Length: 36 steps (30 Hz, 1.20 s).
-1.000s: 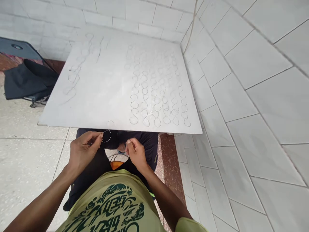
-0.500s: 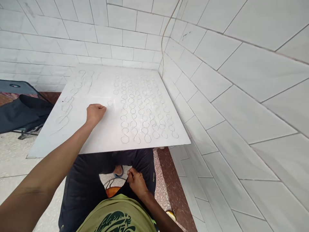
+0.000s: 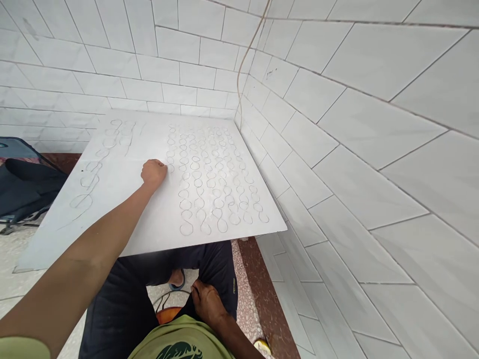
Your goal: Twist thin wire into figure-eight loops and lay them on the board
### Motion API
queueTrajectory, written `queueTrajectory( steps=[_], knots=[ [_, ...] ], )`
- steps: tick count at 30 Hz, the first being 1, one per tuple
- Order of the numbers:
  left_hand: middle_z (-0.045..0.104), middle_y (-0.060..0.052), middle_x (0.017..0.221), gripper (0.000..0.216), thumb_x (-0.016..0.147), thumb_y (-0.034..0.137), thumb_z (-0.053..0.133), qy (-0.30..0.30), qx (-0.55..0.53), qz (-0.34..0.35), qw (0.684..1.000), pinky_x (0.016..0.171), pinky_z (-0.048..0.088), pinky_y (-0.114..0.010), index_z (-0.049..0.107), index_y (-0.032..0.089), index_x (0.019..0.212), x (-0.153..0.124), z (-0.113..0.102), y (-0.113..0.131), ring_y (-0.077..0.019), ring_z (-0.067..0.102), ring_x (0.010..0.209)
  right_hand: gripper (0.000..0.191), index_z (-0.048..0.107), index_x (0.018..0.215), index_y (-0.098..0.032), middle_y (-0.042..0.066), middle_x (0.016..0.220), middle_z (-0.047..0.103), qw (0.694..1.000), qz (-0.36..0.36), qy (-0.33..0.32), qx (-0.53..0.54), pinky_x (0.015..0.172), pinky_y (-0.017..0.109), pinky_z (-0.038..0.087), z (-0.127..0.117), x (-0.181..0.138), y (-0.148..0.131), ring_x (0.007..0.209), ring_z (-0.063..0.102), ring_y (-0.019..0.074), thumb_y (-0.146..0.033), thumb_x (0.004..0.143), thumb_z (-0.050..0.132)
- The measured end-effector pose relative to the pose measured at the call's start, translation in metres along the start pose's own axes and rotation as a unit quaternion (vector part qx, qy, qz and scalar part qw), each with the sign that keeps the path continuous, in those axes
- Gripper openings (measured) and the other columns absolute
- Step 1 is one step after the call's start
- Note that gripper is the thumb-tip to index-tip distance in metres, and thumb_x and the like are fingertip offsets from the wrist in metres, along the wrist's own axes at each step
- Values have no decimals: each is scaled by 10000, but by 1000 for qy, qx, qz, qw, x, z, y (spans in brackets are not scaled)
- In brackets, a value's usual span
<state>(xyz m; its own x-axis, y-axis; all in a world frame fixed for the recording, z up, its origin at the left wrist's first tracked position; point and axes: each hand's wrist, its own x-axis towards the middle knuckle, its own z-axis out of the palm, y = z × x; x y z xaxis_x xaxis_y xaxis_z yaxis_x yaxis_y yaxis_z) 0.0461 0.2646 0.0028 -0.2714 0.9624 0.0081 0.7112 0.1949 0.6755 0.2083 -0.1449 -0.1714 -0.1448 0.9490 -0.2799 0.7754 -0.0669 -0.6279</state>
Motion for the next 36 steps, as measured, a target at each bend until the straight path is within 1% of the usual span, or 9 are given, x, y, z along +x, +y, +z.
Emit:
queueTrajectory(
  steps=[5, 7, 11, 16, 19, 23, 28, 32, 36],
  knots=[
    [732, -169, 1114, 202, 929, 346, 638, 8, 25, 28, 999, 931, 522, -493, 718, 186, 1022, -1, 1, -5, -356, 692, 1072, 249, 669, 989, -181, 78, 879, 758, 1000, -2, 3, -7, 713, 238, 398, 2, 2, 1, 766, 703, 172, -235, 1053, 434],
    [729, -157, 1157, 241, 933, 366, 637, 6, 35, 42, 998, 947, 515, -481, 721, 194, 1078, -3, 0, -9, -346, 680, 1101, 247, 674, 1013, -178, 87, 910, 767, 1000, -5, -7, -13, 732, 239, 406, 1, 2, 0, 806, 713, 180, -234, 1052, 436],
    [705, -138, 1238, 294, 950, 338, 602, -6, 57, 78, 995, 966, 507, -443, 721, 209, 1186, -10, -2, -15, -316, 664, 1123, 237, 687, 1055, -183, 96, 939, 771, 999, 1, -39, -36, 746, 240, 417, -2, 2, -7, 855, 719, 189, -228, 1044, 454],
    [631, -143, 1333, 343, 993, 297, 501, -21, 86, 133, 987, 974, 491, -427, 727, 223, 1240, -14, -2, -20, -314, 647, 1134, 231, 696, 1036, -178, 101, 955, 769, 996, 2, -63, -69, 746, 234, 422, -2, 1, -12, 860, 725, 183, -209, 1039, 468],
    [626, -128, 1324, 365, 1003, 283, 456, -36, 98, 165, 981, 964, 492, -418, 733, 232, 1235, -11, -4, -22, -303, 643, 1114, 228, 698, 1039, -175, 101, 953, 770, 995, -2, -63, -77, 746, 230, 429, -2, 1, -12, 861, 730, 185, -209, 1038, 472],
    [650, -88, 1281, 350, 990, 306, 471, -65, 106, 206, 971, 959, 500, -396, 749, 257, 1197, -3, -10, -28, -276, 637, 1086, 231, 702, 1029, -181, 97, 949, 771, 996, -6, -58, -68, 752, 232, 435, -2, 1, -11, 872, 734, 196, -206, 1030, 473],
    [682, -84, 1255, 383, 977, 304, 476, -102, 90, 256, 957, 982, 512, -370, 755, 260, 1236, 8, -17, -35, -262, 653, 1090, 224, 706, 1007, -192, 96, 958, 770, 997, -1, -52, -58, 753, 242, 429, -1, 2, -12, 870, 729, 200, -196, 1017, 482],
    [689, -68, 1293, 393, 951, 245, 483, -117, 74, 277, 951, 1056, 490, -351, 778, 266, 1209, 17, -20, -35, -251, 659, 1134, 229, 700, 1000, -188, 96, 957, 765, 996, -1, -58, -62, 754, 243, 432, -1, 3, -13, 877, 730, 200, -199, 1016, 472],
    [702, -75, 1282, 379, 943, 220, 494, -117, 57, 285, 950, 1055, 496, -369, 798, 260, 1167, 19, -23, -32, -256, 672, 1100, 219, 694, 1006, -181, 101, 951, 766, 996, -4, -57, -68, 747, 238, 443, -1, 4, -14, 874, 731, 201, -199, 1008, 476]
  ],
)
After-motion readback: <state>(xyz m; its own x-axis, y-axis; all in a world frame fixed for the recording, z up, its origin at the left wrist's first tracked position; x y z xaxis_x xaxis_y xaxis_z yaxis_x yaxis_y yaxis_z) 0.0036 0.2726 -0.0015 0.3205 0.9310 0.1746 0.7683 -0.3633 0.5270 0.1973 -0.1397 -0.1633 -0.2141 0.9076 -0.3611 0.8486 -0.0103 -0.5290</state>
